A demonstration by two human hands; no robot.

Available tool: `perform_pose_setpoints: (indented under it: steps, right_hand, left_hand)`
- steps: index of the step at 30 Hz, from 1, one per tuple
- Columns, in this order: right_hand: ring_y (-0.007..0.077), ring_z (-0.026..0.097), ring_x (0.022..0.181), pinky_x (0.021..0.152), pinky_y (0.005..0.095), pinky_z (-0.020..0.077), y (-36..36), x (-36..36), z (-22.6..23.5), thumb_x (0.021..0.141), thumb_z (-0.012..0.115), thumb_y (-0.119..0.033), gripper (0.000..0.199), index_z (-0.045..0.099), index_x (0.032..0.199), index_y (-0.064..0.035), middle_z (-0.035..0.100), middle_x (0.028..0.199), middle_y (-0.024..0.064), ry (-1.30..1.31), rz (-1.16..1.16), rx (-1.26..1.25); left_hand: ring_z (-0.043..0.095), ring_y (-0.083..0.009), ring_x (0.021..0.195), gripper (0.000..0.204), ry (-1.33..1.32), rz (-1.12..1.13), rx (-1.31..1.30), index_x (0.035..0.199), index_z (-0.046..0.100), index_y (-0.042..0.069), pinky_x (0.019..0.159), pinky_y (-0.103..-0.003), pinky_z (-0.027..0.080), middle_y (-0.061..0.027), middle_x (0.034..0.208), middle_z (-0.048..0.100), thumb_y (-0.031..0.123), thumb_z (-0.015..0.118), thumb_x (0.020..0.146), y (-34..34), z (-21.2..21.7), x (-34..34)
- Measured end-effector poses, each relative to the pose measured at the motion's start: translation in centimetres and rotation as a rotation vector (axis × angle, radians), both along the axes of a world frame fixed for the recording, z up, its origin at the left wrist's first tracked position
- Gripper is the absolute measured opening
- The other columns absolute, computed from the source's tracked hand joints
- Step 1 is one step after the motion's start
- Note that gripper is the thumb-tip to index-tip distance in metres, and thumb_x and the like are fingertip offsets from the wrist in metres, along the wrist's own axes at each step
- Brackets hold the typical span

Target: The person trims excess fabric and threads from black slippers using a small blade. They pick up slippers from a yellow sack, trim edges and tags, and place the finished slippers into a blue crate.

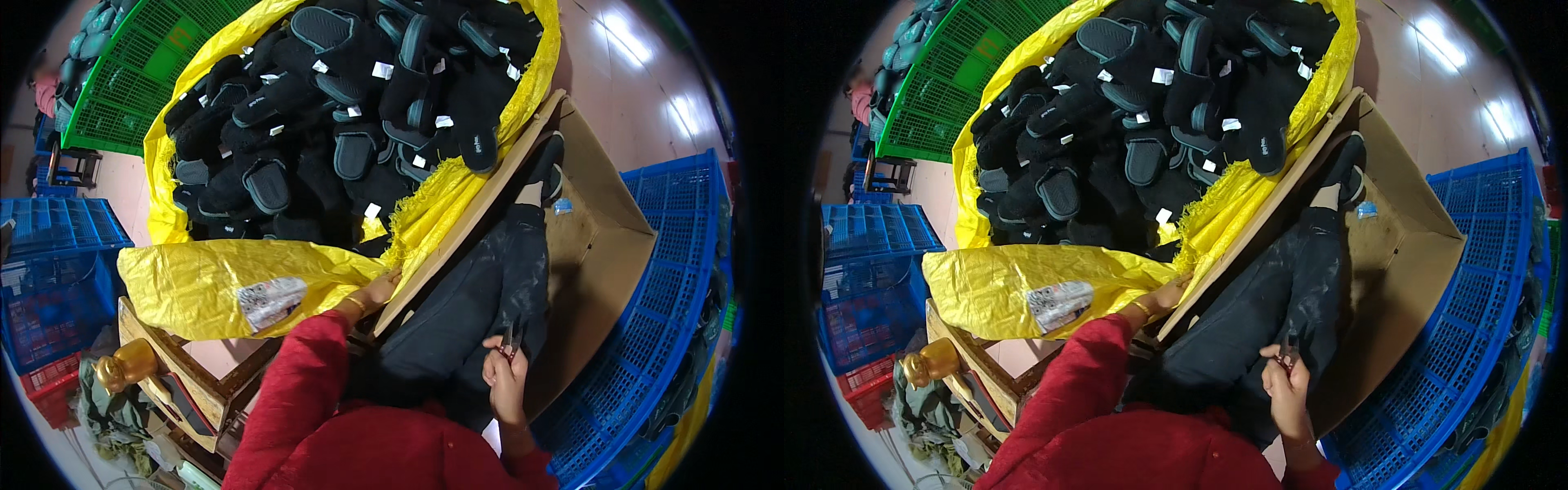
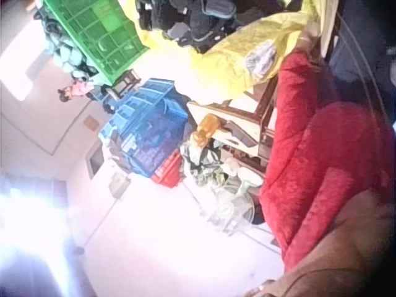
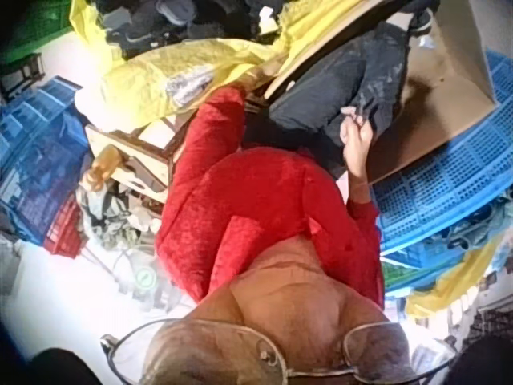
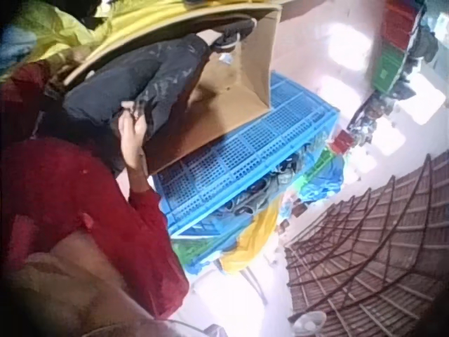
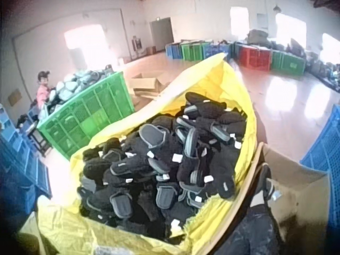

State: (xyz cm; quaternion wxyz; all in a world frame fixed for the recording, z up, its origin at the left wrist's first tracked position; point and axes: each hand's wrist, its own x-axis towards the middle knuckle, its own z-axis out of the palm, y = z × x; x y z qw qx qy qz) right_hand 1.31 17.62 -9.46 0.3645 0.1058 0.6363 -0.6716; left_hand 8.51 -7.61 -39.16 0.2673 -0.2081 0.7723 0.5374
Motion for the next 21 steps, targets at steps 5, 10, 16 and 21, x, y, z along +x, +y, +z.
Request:
perform_pose_setpoints:
  steps: [5, 10, 16, 21]
  right_hand:
    - [-0.0015, 0.035, 0.057, 0.049, 0.0171, 0.0271, -6.0, -3.5, 1.3, 0.092, 0.051, -0.003, 0.015, 0.065, 0.098, -0.0007, 0.043, 0.062, -0.0076, 0.180, 0.282, 0.051]
    - [0.0003, 0.038, 0.052, 0.047, 0.0179, 0.0306, -5.8, -6.5, -0.4, 0.095, 0.053, -0.012, 0.017, 0.066, 0.100, -0.0022, 0.043, 0.058, -0.0075, 0.283, 0.272, 0.120]
    - [0.0031, 0.035, 0.047, 0.044, 0.0191, 0.0306, -3.7, -7.1, -2.6, 0.097, 0.046, -0.011, 0.019, 0.060, 0.099, 0.0019, 0.041, 0.057, -0.0032, 0.198, 0.110, 0.059]
    - [0.0030, 0.037, 0.050, 0.046, 0.0182, 0.0303, -2.7, -7.3, -4.0, 0.097, 0.046, -0.010, 0.018, 0.061, 0.098, 0.0002, 0.044, 0.059, -0.0020, 0.126, -0.038, -0.065]
  left_hand:
    - [0.048, -0.0321, 0.121, 0.045, -0.185, -0.021, -0.006, 0.124, 0.053, 0.003, 0.098, -0.037, 0.039, -0.0207, 0.124, 0.055, 0.035, 0.034, 0.097, -0.2, -0.1, -1.6]
    - [0.056, -0.0366, 0.104, 0.030, -0.048, -0.429, -0.626, 0.102, 0.060, 0.001, 0.082, -0.045, 0.048, -0.0156, 0.100, 0.065, 0.024, 0.046, 0.090, -0.9, 11.0, -6.3]
    - [0.054, -0.0400, 0.105, 0.053, 0.625, 0.140, -0.724, 0.127, 0.047, -0.001, 0.089, -0.042, 0.044, -0.0239, 0.113, 0.058, 0.034, 0.054, 0.088, -2.4, 10.1, -14.7]
    - [0.046, -0.0355, 0.122, 0.065, 0.080, 0.083, 0.065, 0.136, 0.036, -0.006, 0.104, -0.034, 0.034, -0.0275, 0.131, 0.047, 0.045, 0.040, 0.096, 0.9, 7.9, -16.1]
